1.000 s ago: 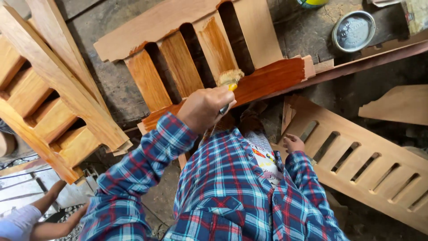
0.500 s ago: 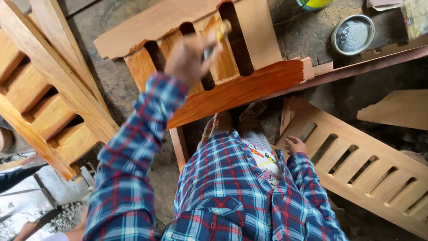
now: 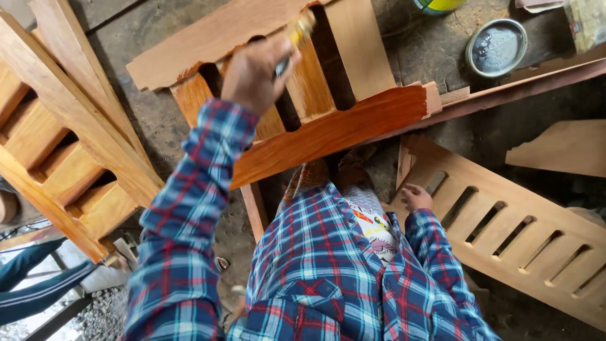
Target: The person applies a reddish-brown stain to a wooden chair back using a paintbrush. They dip the brush into a can of stain and cover the slats and frame of the chair back, then flip the piece over to stain the other side.
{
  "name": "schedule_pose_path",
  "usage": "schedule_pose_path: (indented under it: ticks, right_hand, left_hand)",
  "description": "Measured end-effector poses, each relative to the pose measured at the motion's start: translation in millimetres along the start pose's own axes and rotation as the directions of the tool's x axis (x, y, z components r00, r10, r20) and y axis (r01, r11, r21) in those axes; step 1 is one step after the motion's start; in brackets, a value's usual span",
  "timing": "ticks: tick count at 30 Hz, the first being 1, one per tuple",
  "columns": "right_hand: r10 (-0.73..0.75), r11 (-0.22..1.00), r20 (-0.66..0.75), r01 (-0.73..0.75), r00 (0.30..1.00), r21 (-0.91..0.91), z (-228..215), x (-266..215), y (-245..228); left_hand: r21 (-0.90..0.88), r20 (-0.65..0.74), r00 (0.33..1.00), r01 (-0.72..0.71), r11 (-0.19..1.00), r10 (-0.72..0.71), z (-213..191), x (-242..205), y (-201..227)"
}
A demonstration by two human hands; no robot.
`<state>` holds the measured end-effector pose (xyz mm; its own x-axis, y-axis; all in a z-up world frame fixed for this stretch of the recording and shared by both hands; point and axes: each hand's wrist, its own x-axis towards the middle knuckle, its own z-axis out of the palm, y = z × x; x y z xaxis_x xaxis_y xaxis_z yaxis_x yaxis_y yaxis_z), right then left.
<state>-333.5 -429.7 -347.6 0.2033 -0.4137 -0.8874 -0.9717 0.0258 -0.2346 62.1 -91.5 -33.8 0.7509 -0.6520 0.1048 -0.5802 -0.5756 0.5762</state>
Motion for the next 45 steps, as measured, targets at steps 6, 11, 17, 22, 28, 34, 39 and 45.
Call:
schedule_pose_path:
  ticks: [6, 11, 17, 22, 28, 34, 39, 45]
  right_hand:
    - [0.056, 0.998, -0.016, -0.056, 0.998, 0.008, 5, 8, 13]
    - [-0.060, 0.998, -0.013, 0.060, 0.998, -0.004, 7, 27, 50]
    - [-0.108, 0.991, -0.030, 0.105, 0.994, -0.078, 8, 26, 27]
    - [-0.134, 0.986, 0.015, 0.134, 0.991, -0.097, -6, 24, -4]
    - [-0.208, 0.974, -0.003, 0.207, 0.978, -0.093, 1, 28, -14]
    - [-0.112, 0.986, 0.049, 0.117, 0.992, -0.116, 2, 29, -1]
    - [-0.079, 0.989, 0.047, 0.084, 0.996, -0.124, -10, 10, -22]
    - [-0.015, 0.990, 0.030, 0.019, 0.999, -0.141, -21, 3, -32]
  left_hand:
    - [0.109, -0.026, 0.998, -0.052, 0.993, 0.055, 12, -22, 4]
    - [0.211, -0.058, 0.976, -0.195, 0.958, 0.211, 64, -123, 11]
    - [0.387, -0.189, 0.870, -0.359, 0.849, 0.455, 83, -102, -46]
    - [0.576, -0.293, 0.879, -0.151, 0.803, 0.376, 94, -52, -78]
    - [0.597, -0.049, 0.947, -0.227, 0.770, 0.318, 75, -71, -5]
    - [0.047, 0.190, 0.980, -0.069, 0.997, 0.058, 11, -75, 51]
    - [-0.419, 0.255, 0.945, 0.299, 0.857, -0.205, -29, -39, 13]
    - [-0.594, 0.187, 0.976, 0.204, 0.778, -0.114, -22, -1, 2]
